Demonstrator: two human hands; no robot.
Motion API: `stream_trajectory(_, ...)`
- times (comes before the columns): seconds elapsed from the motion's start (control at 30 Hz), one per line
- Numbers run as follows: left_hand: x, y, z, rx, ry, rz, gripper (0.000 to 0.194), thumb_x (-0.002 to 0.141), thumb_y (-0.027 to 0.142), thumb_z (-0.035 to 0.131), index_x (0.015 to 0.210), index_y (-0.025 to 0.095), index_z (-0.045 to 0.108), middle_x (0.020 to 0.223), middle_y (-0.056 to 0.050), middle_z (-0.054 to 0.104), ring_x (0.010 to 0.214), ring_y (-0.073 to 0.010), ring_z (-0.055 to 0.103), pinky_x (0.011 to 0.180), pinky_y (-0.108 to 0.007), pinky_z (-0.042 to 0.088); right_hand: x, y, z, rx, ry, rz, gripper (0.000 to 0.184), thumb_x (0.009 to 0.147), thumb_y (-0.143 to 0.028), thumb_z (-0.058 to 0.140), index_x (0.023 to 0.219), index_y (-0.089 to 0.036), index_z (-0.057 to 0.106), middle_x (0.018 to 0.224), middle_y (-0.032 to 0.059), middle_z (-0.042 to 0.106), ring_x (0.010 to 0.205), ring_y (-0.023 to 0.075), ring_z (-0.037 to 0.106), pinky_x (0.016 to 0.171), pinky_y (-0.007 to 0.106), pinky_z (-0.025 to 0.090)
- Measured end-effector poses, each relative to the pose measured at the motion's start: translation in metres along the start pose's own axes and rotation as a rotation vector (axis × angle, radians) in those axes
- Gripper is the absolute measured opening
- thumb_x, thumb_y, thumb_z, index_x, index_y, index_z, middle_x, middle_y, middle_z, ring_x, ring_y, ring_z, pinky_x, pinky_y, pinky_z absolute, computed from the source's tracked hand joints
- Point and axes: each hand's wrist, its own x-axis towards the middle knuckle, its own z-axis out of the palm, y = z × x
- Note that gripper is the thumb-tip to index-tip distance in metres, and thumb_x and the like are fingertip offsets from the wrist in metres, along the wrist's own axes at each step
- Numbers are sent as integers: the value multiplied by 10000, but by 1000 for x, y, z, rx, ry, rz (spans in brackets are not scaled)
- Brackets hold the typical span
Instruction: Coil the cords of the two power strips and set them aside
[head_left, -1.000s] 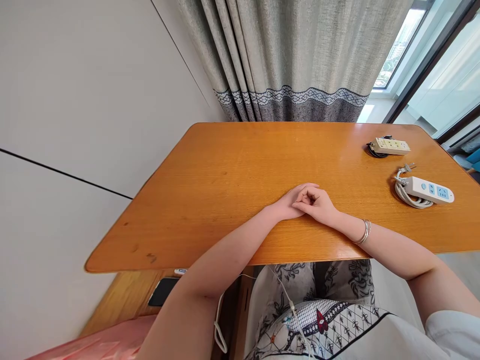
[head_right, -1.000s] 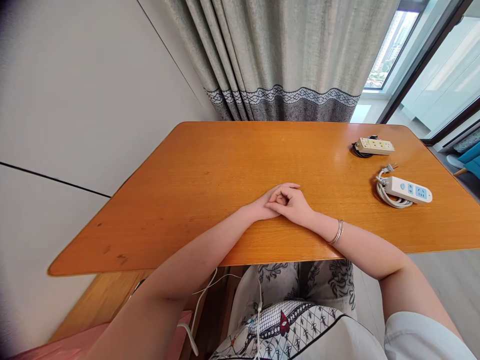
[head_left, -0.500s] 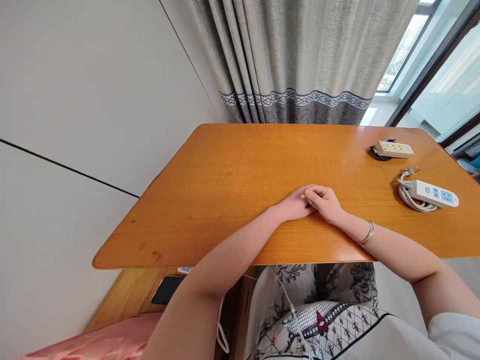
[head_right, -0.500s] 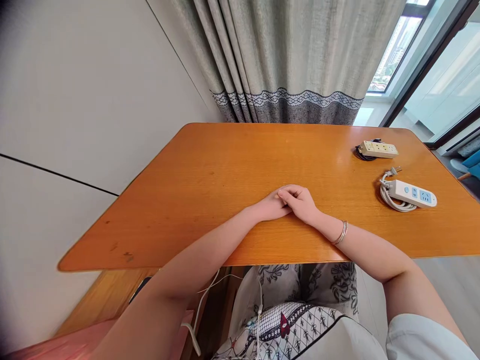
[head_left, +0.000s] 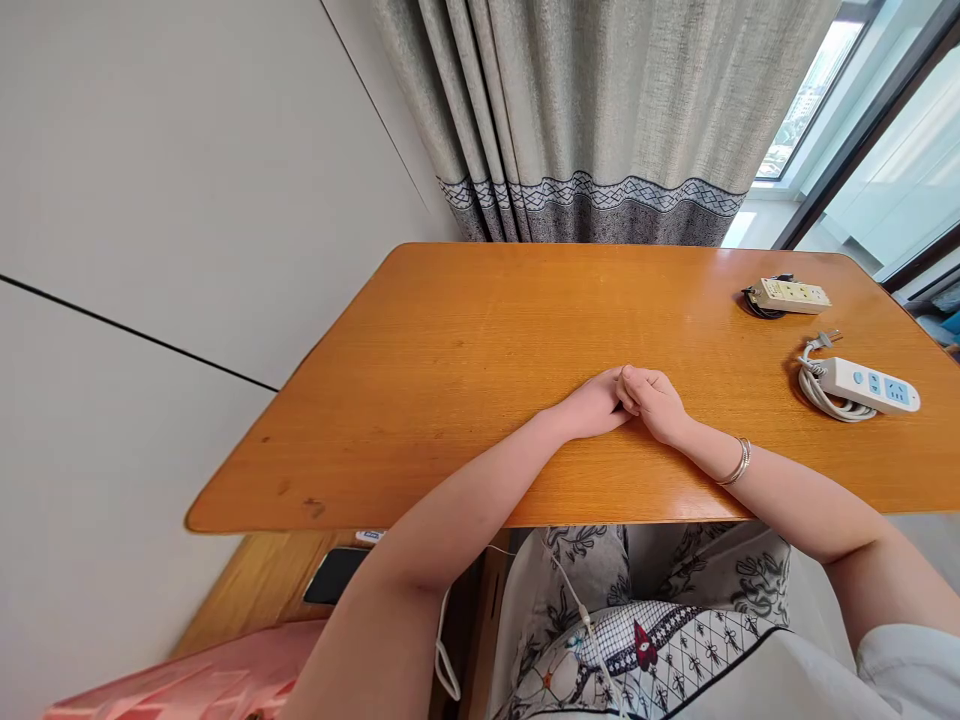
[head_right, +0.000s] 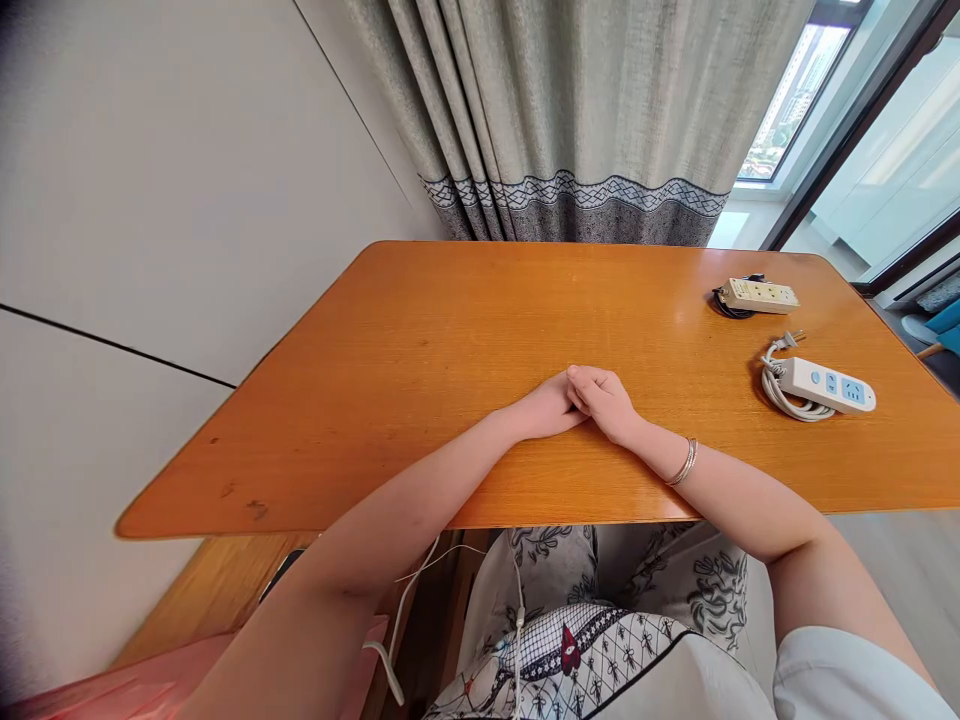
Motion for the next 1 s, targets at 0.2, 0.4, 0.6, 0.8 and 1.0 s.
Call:
stream_trajectory(0.2,1,1,-1,-30,10,47,96,838,114,597,906,182,588,1023,-90,696,1009,-244,661,944,-418,563,0,2,-1,38,-11,-45,793,881,-845,529,407,-245,320,412,-29,318,458,112,277,556,337,257)
stream_trajectory(0.4,0,4,0,-184,47,30,142,832,108,611,958,172,627,1063,-73,712,1011,-212,669,911,-371,565,-2,-2,0,12,-13,-33,719,764,-757,758,488,-232,352,489,-55,335,529,107,279,563,310,230)
stream_trajectory(0.6,2,2,3,-283,46,4,85,840,167,624,924,170,630,993,-40,707,948,-191,668,811,-319,550,-2,-2,1,-45,-7,-45,706,761,-636,798,549,-235,257,557,-67,279,592,111,267,588,293,253)
stream_trajectory(0.8,2,-3,5,-295,47,10,129,839,183,639,968,179,643,1035,-42,714,976,-191,675,835,-318,551,0,-1,1,-83,-29,-80,626,799,-513,766,538,-232,271,551,-66,276,603,116,292,605,291,280)
stream_trajectory(1.0,3,-5,7,-276,54,11,138,841,202,653,978,181,650,1058,-47,706,1001,-196,664,890,-342,551,-1,-2,1,-126,-29,-64,622,794,-527,755,530,-234,273,555,-58,274,617,124,306,609,294,283)
